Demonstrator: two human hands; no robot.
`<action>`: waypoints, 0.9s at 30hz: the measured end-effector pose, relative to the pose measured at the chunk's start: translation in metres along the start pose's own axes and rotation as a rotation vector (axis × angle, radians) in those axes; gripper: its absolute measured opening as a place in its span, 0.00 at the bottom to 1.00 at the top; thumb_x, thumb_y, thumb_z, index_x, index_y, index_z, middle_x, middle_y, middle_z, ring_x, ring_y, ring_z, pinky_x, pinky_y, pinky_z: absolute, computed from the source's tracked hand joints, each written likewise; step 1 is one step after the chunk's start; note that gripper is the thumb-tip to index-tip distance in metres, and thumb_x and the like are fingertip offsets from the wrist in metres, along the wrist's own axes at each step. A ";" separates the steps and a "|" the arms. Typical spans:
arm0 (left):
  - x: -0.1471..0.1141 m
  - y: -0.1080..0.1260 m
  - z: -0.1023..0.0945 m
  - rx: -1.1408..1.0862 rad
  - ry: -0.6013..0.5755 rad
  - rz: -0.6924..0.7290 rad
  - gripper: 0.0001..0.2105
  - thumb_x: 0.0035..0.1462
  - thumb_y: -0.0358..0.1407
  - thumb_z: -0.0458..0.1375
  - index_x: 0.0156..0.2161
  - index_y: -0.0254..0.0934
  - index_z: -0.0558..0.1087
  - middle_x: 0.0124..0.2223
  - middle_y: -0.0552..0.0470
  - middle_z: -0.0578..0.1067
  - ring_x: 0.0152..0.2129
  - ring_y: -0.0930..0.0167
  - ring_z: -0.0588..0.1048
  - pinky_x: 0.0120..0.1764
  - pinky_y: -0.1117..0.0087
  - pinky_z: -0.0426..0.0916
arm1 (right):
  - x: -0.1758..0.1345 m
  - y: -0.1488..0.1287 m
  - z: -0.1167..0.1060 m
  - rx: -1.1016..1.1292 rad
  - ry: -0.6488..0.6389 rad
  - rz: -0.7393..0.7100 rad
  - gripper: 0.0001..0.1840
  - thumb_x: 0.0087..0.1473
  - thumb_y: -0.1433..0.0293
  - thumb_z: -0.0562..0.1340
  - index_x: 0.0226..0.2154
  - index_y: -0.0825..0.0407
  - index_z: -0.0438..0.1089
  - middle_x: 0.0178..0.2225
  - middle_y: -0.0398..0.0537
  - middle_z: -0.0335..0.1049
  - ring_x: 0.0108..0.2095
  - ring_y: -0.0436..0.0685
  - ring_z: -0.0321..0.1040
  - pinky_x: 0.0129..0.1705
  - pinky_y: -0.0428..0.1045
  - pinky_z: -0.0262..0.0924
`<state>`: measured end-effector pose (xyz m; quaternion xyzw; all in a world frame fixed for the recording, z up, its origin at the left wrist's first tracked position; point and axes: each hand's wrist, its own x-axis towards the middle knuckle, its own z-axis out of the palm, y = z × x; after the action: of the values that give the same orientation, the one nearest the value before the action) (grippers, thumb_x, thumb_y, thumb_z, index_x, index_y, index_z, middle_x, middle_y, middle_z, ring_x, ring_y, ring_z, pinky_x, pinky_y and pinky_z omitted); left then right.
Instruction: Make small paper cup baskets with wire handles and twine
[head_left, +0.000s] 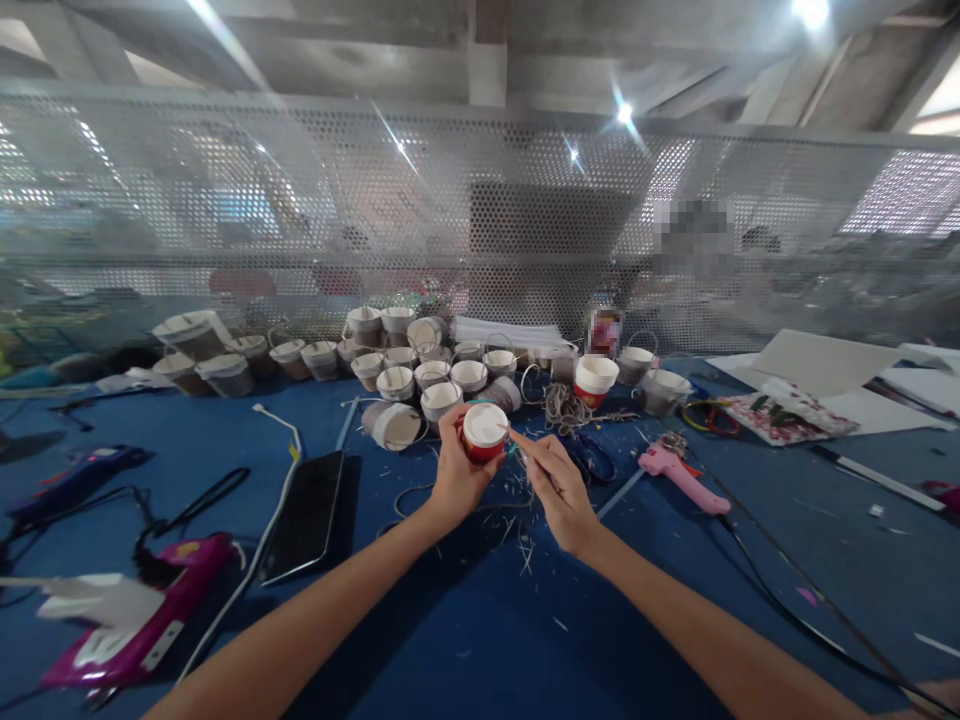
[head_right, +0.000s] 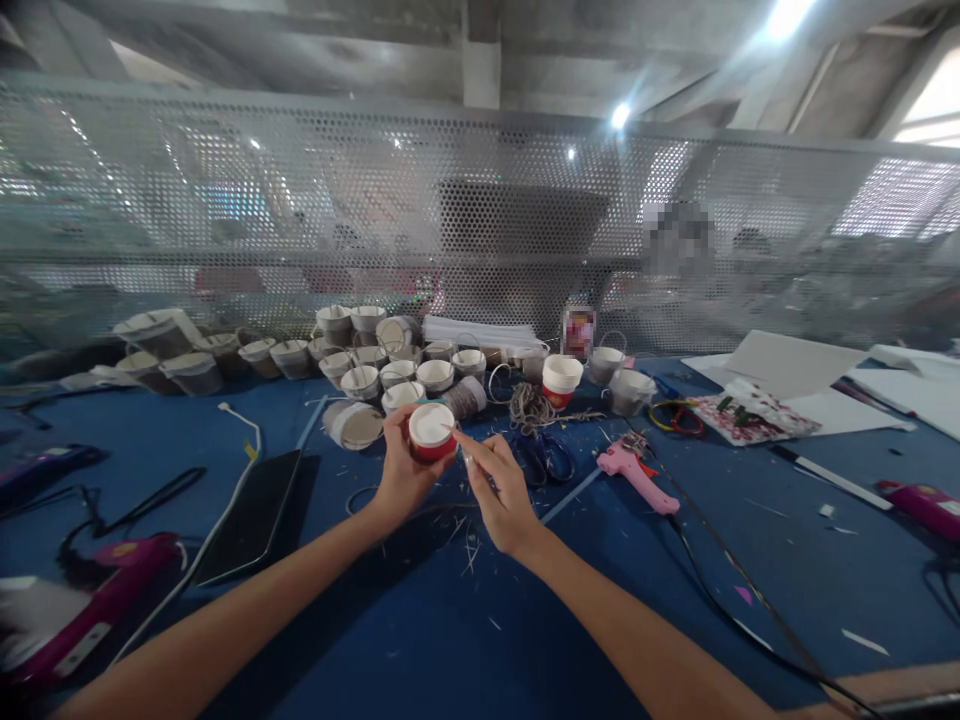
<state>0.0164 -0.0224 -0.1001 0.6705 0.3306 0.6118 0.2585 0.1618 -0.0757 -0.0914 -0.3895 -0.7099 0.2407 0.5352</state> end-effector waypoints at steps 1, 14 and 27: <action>0.000 0.000 0.000 0.002 0.005 0.005 0.30 0.39 0.28 0.61 0.48 0.38 0.53 0.46 0.46 0.64 0.43 0.67 0.67 0.47 0.63 0.62 | 0.000 0.000 0.000 -0.001 0.000 0.003 0.21 0.58 0.66 0.48 0.54 0.43 0.57 0.32 0.46 0.55 0.32 0.52 0.55 0.34 0.49 0.57; -0.001 0.005 0.001 -0.113 -0.003 -0.062 0.30 0.40 0.29 0.62 0.48 0.39 0.52 0.48 0.45 0.62 0.45 0.67 0.65 0.49 0.65 0.60 | -0.002 -0.004 0.002 -0.003 -0.042 -0.051 0.20 0.58 0.68 0.48 0.53 0.43 0.59 0.31 0.45 0.55 0.31 0.51 0.56 0.35 0.50 0.57; 0.004 -0.004 -0.008 -0.449 -0.270 -0.401 0.37 0.37 0.32 0.65 0.54 0.41 0.54 0.53 0.45 0.64 0.48 0.62 0.65 0.50 0.60 0.61 | 0.016 0.031 -0.008 0.269 0.074 0.303 0.18 0.48 0.65 0.58 0.42 0.52 0.57 0.41 0.50 0.62 0.42 0.55 0.61 0.46 0.54 0.56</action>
<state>0.0079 -0.0173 -0.0995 0.5933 0.2755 0.5120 0.5567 0.1764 -0.0457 -0.1031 -0.4256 -0.5844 0.3967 0.5656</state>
